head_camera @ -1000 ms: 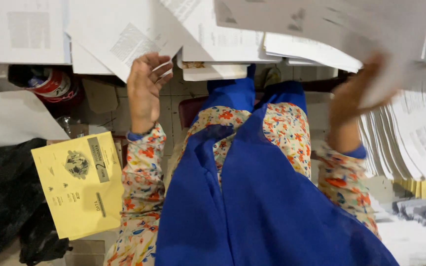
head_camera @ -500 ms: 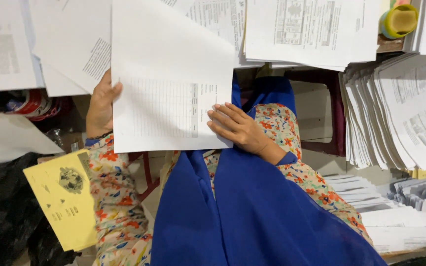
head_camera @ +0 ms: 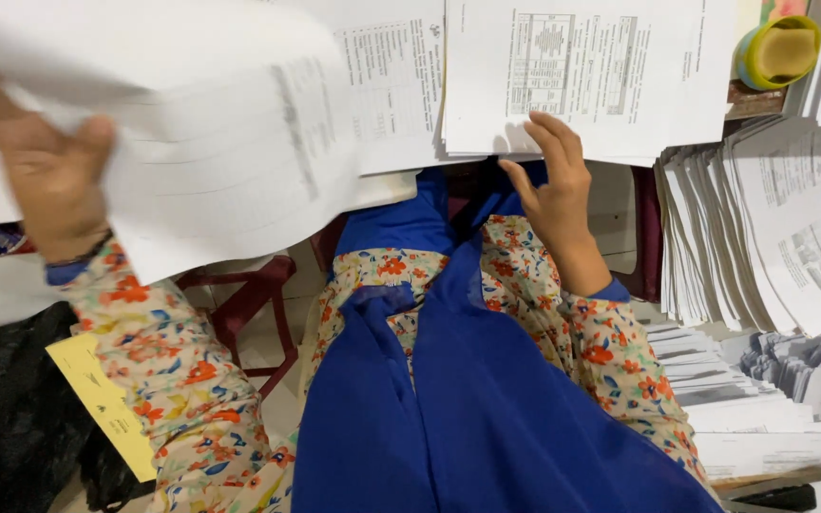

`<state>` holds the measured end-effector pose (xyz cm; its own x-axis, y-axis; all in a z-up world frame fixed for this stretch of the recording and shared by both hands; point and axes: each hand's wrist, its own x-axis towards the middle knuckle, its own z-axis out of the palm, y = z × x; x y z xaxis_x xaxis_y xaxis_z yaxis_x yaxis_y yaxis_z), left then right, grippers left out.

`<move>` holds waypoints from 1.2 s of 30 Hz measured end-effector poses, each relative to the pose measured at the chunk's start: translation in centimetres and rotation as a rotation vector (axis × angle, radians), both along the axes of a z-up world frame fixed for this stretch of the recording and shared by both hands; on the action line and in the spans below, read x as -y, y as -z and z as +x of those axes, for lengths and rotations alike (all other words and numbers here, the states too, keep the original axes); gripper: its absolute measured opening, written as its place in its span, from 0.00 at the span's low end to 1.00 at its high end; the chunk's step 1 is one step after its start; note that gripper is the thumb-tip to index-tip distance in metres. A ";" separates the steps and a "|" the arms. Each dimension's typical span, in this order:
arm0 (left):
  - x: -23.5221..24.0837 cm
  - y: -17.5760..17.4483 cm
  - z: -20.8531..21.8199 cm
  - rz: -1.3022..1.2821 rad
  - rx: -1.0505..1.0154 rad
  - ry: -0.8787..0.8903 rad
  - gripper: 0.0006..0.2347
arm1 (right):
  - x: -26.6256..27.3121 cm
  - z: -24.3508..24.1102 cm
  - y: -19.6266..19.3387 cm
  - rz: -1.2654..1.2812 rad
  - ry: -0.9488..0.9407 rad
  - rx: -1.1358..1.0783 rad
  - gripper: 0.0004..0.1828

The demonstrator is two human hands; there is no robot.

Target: The person sits on the floor and sorts through a large pile of printed documents. They pick up sheets, flip through them, and place them into separate stacks on the floor.

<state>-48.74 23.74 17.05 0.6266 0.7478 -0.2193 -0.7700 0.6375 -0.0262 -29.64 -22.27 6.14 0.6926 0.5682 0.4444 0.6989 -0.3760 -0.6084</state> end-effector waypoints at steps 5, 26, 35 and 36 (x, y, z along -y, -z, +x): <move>-2.3 1.1 0.6 1.772 -0.562 0.078 0.19 | -1.6 3.3 2.3 -0.172 -0.138 -0.010 0.35; -0.1 8.2 1.3 1.829 -1.433 0.252 0.26 | -2.1 4.1 3.0 -0.236 -0.147 -0.029 0.24; -0.1 11.3 6.7 1.928 -1.551 0.068 0.18 | -2.3 4.2 2.5 -0.198 -0.168 -0.086 0.20; 0.0 12.1 6.8 1.926 -1.553 0.067 0.18 | -2.1 4.2 2.7 -0.198 -0.169 -0.085 0.20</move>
